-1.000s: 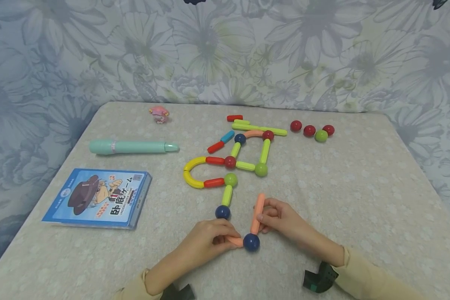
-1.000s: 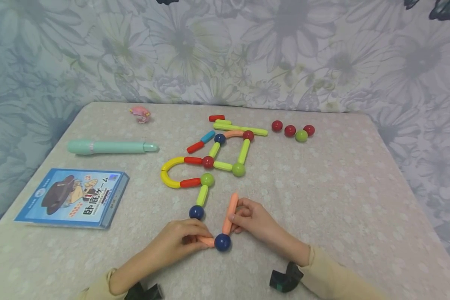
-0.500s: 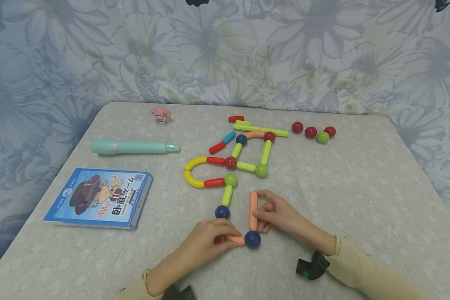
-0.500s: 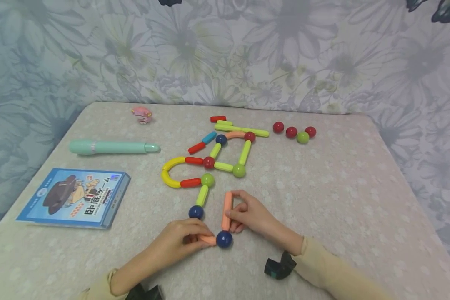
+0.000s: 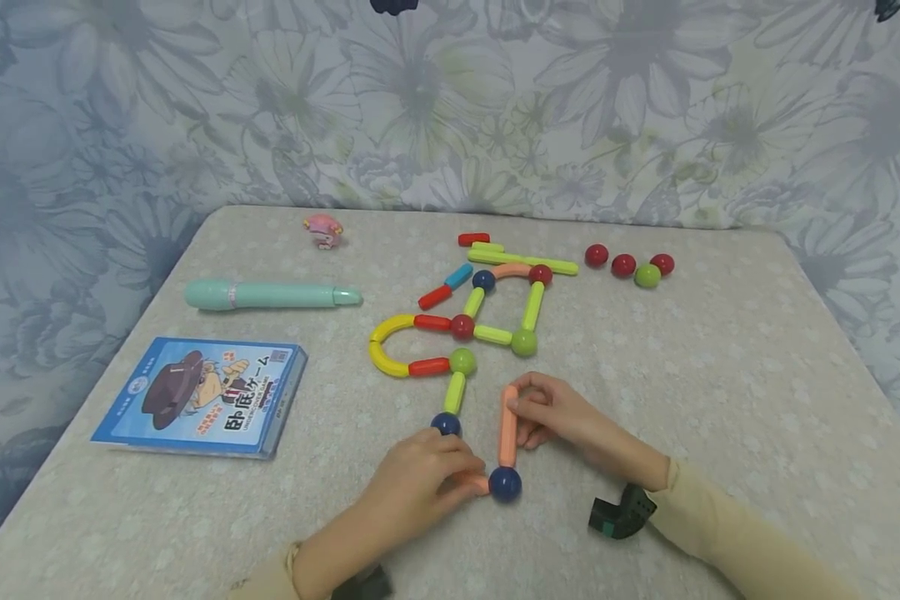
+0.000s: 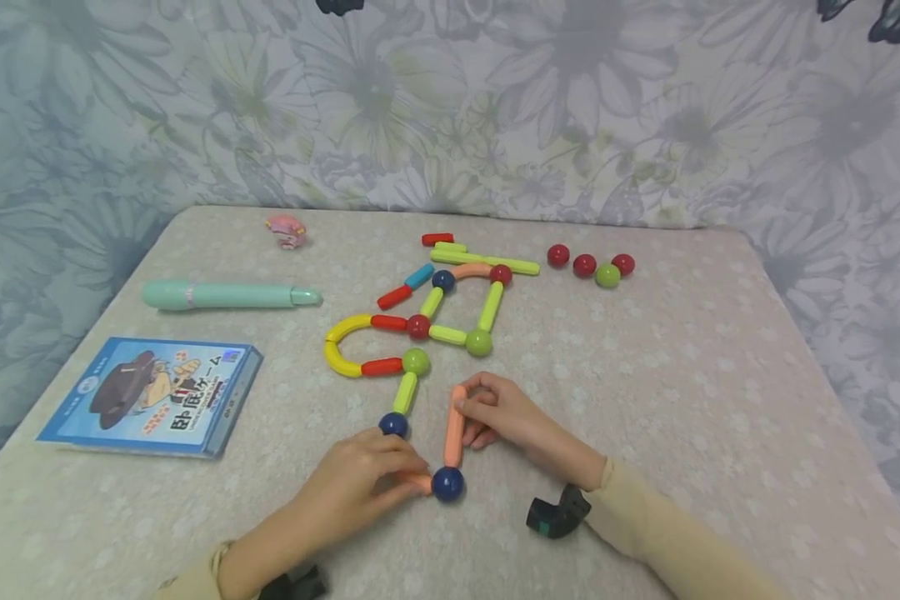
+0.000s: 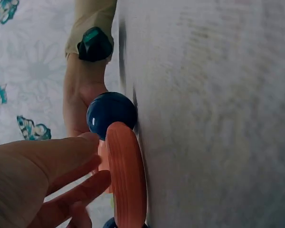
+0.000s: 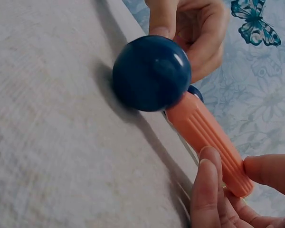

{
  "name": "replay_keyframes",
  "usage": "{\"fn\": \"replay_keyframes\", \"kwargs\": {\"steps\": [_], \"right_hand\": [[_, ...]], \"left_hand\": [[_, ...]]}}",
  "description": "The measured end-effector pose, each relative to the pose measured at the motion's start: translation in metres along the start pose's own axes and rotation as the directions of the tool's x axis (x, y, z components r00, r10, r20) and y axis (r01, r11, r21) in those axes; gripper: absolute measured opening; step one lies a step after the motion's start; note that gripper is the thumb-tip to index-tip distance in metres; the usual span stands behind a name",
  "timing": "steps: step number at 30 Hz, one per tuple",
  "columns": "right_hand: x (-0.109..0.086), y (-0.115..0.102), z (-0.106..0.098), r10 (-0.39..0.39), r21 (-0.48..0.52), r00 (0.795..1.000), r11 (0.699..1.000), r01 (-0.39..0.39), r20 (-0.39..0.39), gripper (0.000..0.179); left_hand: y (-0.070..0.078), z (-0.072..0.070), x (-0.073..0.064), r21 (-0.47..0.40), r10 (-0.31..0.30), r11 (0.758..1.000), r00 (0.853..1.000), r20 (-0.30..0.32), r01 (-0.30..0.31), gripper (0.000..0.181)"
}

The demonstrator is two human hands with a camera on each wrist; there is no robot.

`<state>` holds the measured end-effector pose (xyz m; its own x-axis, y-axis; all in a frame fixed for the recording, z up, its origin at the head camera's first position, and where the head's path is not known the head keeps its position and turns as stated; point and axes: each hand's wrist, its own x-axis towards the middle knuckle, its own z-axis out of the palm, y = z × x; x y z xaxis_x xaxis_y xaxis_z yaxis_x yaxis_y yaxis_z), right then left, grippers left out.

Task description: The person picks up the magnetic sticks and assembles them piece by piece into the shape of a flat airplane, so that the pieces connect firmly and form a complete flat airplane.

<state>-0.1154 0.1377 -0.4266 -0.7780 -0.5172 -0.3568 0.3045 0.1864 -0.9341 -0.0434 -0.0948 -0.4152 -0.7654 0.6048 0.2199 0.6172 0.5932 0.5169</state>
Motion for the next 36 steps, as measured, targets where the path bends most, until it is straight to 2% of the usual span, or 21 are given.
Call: {"fn": "replay_keyframes", "kwargs": {"steps": [2,8,11,17,20,22,24,26,28,30,32,33,34,35,36], "right_hand": [[0.000,0.000,-0.003,0.007,0.020,1.000,1.000,-0.007,0.015,0.041],[0.001,0.000,-0.007,0.005,0.057,0.999,0.998,-0.008,0.055,0.040],[0.002,0.001,-0.008,0.003,0.067,0.998,0.998,-0.006,0.056,0.037],[0.002,0.001,-0.009,0.000,0.041,0.998,0.999,-0.003,0.057,0.036],[0.003,-0.002,-0.015,-0.025,-0.062,0.997,0.998,0.030,0.073,0.035],[0.002,-0.007,-0.024,-0.064,-0.185,0.995,0.980,0.076,0.071,0.032],[0.001,-0.015,-0.040,-0.118,-0.335,0.992,0.934,0.124,0.038,0.031],[0.000,-0.024,-0.063,-0.179,-0.467,0.982,0.874,0.134,-0.054,0.030],[-0.001,-0.032,-0.094,-0.252,-0.556,0.949,0.824,0.108,-0.190,0.032],[-0.001,-0.038,-0.125,-0.303,-0.572,0.886,0.819,0.052,-0.352,0.036],[0.000,-0.040,-0.153,-0.339,-0.538,0.807,0.842,0.032,-0.484,0.039],[0.002,-0.041,-0.164,-0.344,-0.514,0.774,0.857,0.028,-0.532,0.041],[0.004,-0.041,-0.173,-0.339,-0.484,0.750,0.875,0.029,-0.568,0.043],[0.007,-0.041,-0.181,-0.329,-0.457,0.740,0.889,0.032,-0.586,0.044],[0.011,-0.041,-0.187,-0.315,-0.438,0.741,0.898,0.031,-0.593,0.046]], "left_hand": [[0.003,0.000,0.002,0.031,0.040,0.999,0.999,0.004,-0.040,0.024],[0.003,0.006,0.005,-0.055,0.133,0.990,0.987,0.093,-0.128,0.039],[0.002,0.009,0.005,-0.083,0.140,0.988,0.984,0.110,-0.132,0.040],[0.001,0.013,0.005,-0.101,0.119,0.989,0.988,0.094,-0.109,0.038],[0.001,0.013,0.005,-0.118,0.105,0.989,0.990,0.098,-0.093,0.037],[0.000,0.013,0.005,-0.123,0.101,0.988,0.990,0.103,-0.088,0.036],[0.000,0.013,0.005,-0.133,0.096,0.988,0.990,0.105,-0.081,0.036],[0.000,0.014,0.005,-0.139,0.091,0.987,0.991,0.101,-0.077,0.036],[-0.001,0.014,0.005,-0.145,0.086,0.987,0.992,0.097,-0.072,0.036],[-0.001,0.015,0.004,-0.157,0.080,0.985,0.992,0.093,-0.064,0.036],[-0.001,0.016,0.004,-0.170,0.072,0.984,0.993,0.091,-0.056,0.036],[-0.002,0.017,0.004,-0.174,0.068,0.983,0.993,0.092,-0.051,0.035],[-0.002,0.018,0.004,-0.178,0.064,0.983,0.994,0.094,-0.047,0.035],[-0.002,0.018,0.003,-0.182,0.060,0.982,0.994,0.095,-0.042,0.035],[-0.002,0.019,0.004,-0.184,0.056,0.982,0.994,0.096,-0.038,0.035]]}}
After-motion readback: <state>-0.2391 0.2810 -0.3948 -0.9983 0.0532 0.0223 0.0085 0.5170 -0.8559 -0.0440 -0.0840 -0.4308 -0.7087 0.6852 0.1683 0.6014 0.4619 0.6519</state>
